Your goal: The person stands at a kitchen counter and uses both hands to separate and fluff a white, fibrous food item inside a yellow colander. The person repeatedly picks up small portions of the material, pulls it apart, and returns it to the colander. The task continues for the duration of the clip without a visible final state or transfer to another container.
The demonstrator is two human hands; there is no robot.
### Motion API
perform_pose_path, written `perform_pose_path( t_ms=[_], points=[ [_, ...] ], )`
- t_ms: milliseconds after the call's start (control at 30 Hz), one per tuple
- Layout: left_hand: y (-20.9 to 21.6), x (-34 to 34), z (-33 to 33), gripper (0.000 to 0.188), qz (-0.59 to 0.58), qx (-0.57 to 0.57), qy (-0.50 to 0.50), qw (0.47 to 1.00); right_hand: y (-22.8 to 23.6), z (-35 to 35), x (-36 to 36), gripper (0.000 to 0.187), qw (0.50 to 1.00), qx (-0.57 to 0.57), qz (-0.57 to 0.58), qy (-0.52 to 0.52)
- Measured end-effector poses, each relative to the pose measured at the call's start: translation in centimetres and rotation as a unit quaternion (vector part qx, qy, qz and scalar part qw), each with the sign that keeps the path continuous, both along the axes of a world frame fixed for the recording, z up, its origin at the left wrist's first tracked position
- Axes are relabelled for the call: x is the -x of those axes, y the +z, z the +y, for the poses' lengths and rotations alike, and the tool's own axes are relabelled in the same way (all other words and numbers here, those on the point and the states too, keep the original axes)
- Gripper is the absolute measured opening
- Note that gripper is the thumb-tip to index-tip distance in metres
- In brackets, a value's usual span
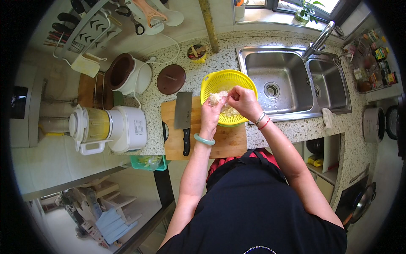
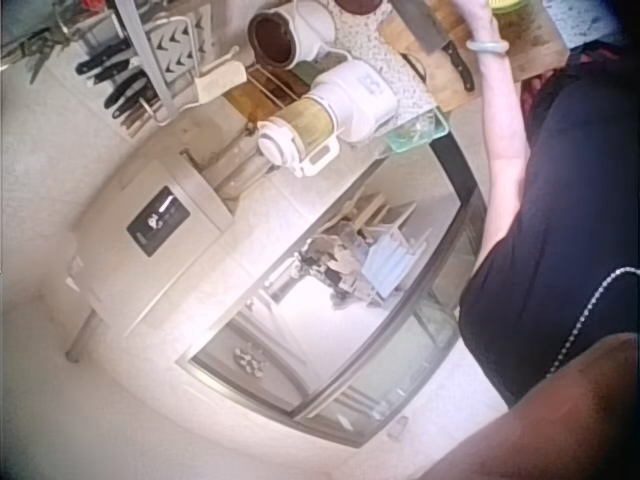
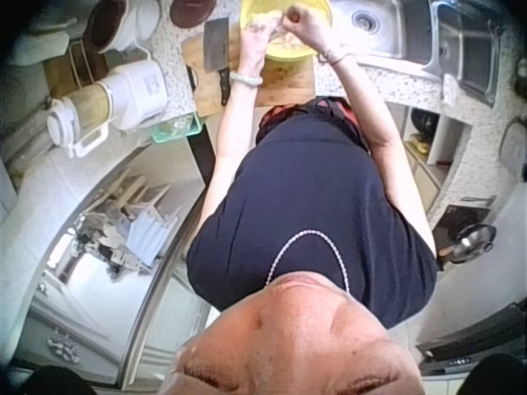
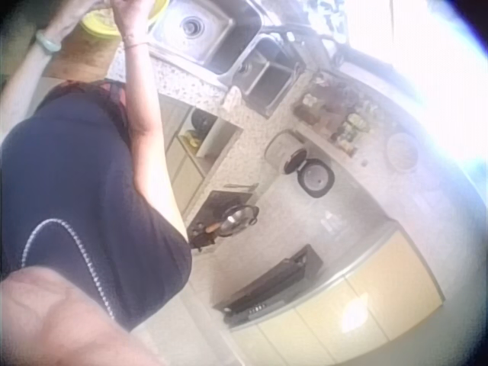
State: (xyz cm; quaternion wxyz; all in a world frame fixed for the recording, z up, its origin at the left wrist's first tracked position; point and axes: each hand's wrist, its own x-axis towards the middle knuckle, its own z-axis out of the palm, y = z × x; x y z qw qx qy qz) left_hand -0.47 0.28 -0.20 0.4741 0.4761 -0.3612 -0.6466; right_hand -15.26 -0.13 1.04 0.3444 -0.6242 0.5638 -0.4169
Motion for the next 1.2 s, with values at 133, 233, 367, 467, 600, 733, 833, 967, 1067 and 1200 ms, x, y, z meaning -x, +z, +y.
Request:
perform_pose_path(
  t_ms=[133, 233, 367, 467, 600, 733, 833, 967, 1067, 1200],
  points=[
    [-0.7, -0.4, -0.2, 0.026, 0.041, -0.014, -0.013, 0.999, 0.2, 0.1, -0.3, 0.014, 0.999, -0.025, -0.008, -0.019],
    [-0.8, -0.6, -0.1, 0.026, 0.084, -0.028, -0.020, 0.996, -0.5, 0.2, 0.0, 0.014, 0.996, -0.056, -0.041, -0.047],
    [-0.1, -1.1, -0.5, 0.025, 0.150, -0.065, -0.031, 0.986, -1.5, -0.1, 0.6, 0.016, 0.977, -0.103, -0.172, -0.069],
    [-0.1, -1.5, -1.0, 0.025, 0.190, -0.106, -0.047, 0.975, -2.6, 0.1, 1.0, 0.025, 0.994, -0.070, -0.077, -0.042],
    [-0.3, -2.3, -1.5, 0.026, 0.252, -0.155, -0.078, 0.952, -2.6, 0.4, 0.7, 0.030, 0.974, -0.111, -0.185, -0.062],
    [-0.9, -2.2, -2.1, 0.027, 0.292, -0.177, -0.112, 0.933, -2.7, 1.2, 0.6, 0.032, 0.920, -0.177, -0.337, -0.097],
    [-1.3, -1.6, -2.1, 0.027, 0.295, -0.186, -0.121, 0.929, -3.1, 1.9, 0.1, 0.038, 0.892, -0.215, -0.390, -0.077],
    [-0.9, -1.2, -2.2, 0.028, 0.281, -0.169, -0.153, 0.932, -3.0, 2.8, 0.1, 0.041, 0.860, -0.212, -0.456, -0.083],
    [-0.8, -1.5, -2.1, 0.027, 0.306, -0.186, -0.134, 0.924, -1.5, 3.0, 0.6, 0.045, 0.853, -0.186, -0.482, -0.068],
    [-0.9, -1.7, -2.5, 0.029, 0.229, -0.142, -0.113, 0.956, -2.5, 2.9, 0.5, 0.050, 0.980, -0.090, -0.153, -0.092]
  ],
)
